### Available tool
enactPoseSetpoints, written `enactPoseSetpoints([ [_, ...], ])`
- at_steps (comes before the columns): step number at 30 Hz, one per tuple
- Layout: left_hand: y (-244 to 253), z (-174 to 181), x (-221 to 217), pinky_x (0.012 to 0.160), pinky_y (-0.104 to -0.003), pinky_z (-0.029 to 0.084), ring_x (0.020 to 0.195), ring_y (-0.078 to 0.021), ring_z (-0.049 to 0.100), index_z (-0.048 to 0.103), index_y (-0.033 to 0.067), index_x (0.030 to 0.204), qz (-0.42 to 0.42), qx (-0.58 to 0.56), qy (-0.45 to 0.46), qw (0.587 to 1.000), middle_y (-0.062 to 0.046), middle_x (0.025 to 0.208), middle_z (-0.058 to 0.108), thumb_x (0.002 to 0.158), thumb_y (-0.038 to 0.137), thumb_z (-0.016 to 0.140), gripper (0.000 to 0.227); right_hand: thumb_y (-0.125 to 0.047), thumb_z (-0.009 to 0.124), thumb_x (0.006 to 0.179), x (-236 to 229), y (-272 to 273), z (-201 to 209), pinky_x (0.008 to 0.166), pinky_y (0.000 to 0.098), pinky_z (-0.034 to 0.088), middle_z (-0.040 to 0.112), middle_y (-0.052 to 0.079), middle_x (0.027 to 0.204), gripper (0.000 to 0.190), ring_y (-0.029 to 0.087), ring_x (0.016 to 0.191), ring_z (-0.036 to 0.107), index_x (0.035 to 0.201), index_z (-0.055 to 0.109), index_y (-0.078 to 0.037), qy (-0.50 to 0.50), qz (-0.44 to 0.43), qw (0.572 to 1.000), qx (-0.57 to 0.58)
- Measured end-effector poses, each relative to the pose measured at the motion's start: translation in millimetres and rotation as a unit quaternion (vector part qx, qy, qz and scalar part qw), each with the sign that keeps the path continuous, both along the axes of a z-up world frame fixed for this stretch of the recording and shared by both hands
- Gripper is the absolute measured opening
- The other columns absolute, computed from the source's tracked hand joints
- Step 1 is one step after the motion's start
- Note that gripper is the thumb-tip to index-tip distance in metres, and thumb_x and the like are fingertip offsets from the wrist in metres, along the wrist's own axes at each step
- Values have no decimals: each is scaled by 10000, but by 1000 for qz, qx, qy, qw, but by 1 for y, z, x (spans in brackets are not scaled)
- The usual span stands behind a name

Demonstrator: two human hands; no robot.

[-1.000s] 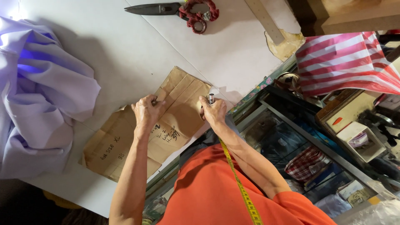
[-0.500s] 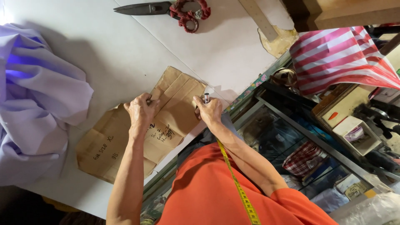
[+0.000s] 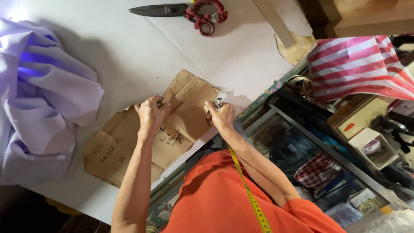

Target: The person writes measurements and labels on a brown paper pattern using a black marker. They lift and reposition the pattern on the table to access different areas for writing.

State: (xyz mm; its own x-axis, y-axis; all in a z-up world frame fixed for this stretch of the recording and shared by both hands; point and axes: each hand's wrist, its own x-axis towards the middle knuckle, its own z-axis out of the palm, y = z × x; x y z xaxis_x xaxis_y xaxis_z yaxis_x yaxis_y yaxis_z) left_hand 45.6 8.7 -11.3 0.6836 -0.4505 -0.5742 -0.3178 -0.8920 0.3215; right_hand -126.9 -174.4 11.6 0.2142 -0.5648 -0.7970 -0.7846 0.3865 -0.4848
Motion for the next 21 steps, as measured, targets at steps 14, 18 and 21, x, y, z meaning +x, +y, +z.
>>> enactPoseSetpoints([
  [14, 5, -14, -4, 1033, -449, 280, 949, -272, 746, 724, 196, 1061, 22, 1, -14, 1000, -42, 953, 769, 877, 413, 749, 285, -407, 781, 834, 6, 5, 8, 330, 279, 493, 676, 91, 511, 431, 177, 350, 623, 565, 724, -75, 18, 6, 1000, -12],
  [18, 3, -11, -8, 983, -441, 305, 901, -262, 745, 721, 196, 1052, 14, -5, -40, 999, -41, 909, 761, 876, 354, 743, 238, -437, 827, 802, -8, 2, -6, 343, 331, 500, 693, 130, 554, 430, 206, 370, 629, 646, 753, -44, -10, 18, 1000, -8],
  [21, 10, -18, -13, 972, -459, 300, 910, -255, 716, 695, 186, 1073, -9, -13, -65, 998, -38, 904, 725, 838, 376, 771, 312, -363, 665, 956, -5, -10, 46, 378, 259, 510, 696, 145, 654, 409, 168, 437, 614, 888, 738, 34, -67, -56, 996, 13],
])
